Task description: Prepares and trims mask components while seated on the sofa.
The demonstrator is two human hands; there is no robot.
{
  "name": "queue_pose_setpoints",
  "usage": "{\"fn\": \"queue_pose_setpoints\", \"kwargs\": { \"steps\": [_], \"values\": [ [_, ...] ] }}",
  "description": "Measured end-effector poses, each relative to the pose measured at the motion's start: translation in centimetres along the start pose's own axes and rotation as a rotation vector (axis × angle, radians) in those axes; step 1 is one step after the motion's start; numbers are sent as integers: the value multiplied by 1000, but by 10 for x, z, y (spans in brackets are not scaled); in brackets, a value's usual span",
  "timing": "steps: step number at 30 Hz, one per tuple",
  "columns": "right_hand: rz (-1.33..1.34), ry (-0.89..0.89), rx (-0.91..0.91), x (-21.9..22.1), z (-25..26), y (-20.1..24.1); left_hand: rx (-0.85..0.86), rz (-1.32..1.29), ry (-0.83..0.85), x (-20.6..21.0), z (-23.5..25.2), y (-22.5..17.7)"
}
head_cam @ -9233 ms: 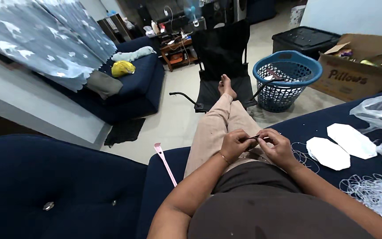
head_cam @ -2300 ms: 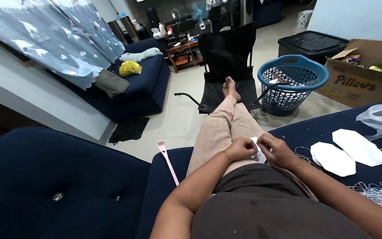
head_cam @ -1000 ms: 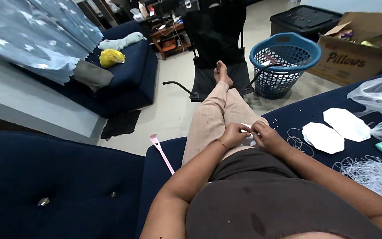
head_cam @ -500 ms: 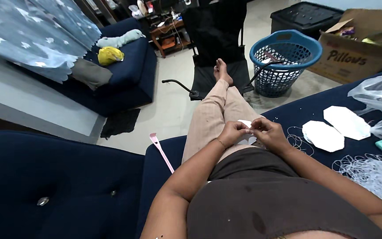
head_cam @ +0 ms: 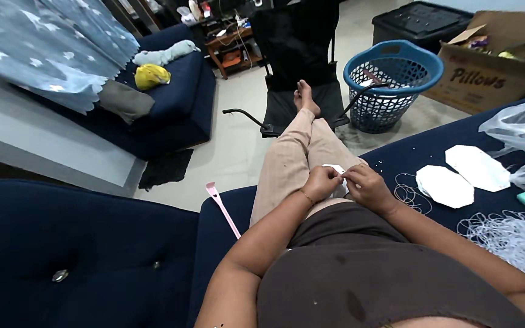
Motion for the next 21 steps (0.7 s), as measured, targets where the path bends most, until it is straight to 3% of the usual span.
{"fn": "queue_pose_setpoints", "kwargs": {
  "steps": [8,16,21],
  "values": [
    [31,21,110,0,-1,-3,237,226,-98,8,-6,1],
    [113,-65,65,0,-4,-3,299,144,-57,6,-4,3],
    [261,-17,162,1,-5,-7,330,-65,-86,4,-7,10]
  ]
}}
Point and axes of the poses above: each hand's wrist, its own z-axis towards the middle knuckle, its own x-axis out of the palm, y = z × x, the point moved 1 cm from there along z, towards the middle knuckle, and after that the axes turned 8 degrees about x, right-handed, at the moved point
